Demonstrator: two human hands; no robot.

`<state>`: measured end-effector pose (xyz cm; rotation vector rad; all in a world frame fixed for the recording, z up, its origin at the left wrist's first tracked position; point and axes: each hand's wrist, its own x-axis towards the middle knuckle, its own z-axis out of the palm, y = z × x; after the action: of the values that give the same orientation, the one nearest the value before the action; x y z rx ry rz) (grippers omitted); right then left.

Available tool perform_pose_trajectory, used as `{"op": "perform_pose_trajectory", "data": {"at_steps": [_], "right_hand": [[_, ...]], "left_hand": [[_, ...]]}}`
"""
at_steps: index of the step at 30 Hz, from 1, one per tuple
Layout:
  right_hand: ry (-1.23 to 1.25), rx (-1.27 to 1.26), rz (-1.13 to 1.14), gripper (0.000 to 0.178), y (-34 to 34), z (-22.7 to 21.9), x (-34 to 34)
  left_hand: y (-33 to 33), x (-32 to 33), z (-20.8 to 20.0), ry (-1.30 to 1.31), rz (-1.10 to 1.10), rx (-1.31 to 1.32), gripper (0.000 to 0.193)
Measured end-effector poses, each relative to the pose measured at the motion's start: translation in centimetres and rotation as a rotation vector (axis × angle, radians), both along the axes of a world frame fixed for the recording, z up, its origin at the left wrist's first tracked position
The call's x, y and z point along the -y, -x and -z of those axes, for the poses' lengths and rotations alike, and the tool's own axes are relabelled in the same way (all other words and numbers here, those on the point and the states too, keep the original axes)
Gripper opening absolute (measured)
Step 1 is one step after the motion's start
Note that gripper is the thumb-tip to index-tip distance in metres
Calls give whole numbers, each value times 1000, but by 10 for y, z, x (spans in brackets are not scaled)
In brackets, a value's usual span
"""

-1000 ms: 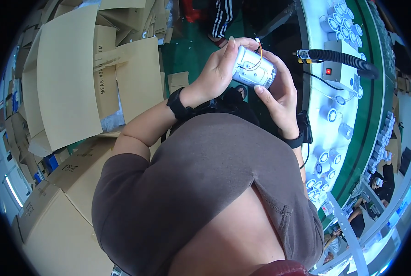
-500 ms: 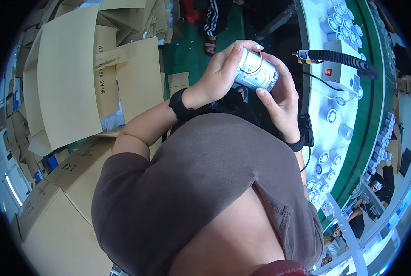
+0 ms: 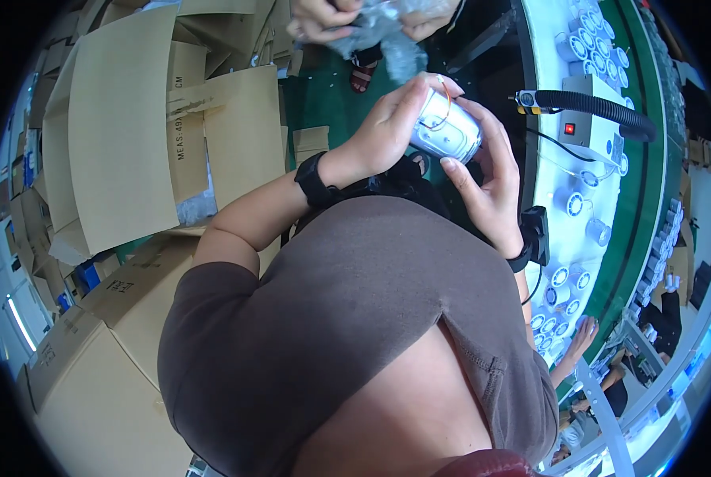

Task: The person picks up a fan and a plastic cover, fits the fan into the cover by hand, and places the assembled unit onto the table, repeating the process with another set.

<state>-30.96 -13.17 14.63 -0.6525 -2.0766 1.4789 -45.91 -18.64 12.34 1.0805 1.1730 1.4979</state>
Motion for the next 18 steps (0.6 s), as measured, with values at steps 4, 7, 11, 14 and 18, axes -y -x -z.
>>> {"op": "perform_pose_trajectory", "data": {"at_steps": [4, 7, 11, 14, 18], "right_hand": [[78, -4, 21, 54, 2, 0, 4], [53, 5, 20, 54, 8, -1, 11], [22, -7, 55, 53, 21, 2, 30], [-54, -16, 91, 53, 21, 4, 35], [-138, -24, 143, 51, -2, 10, 24]], "left_hand": [[1, 2, 0, 19, 20, 7, 47], [7, 9, 0, -35, 28, 41, 44], [18, 20, -1, 12, 34, 81, 58], [10, 23, 5, -57, -15, 40, 62], [-14, 10, 17, -33, 19, 27, 67]]}}
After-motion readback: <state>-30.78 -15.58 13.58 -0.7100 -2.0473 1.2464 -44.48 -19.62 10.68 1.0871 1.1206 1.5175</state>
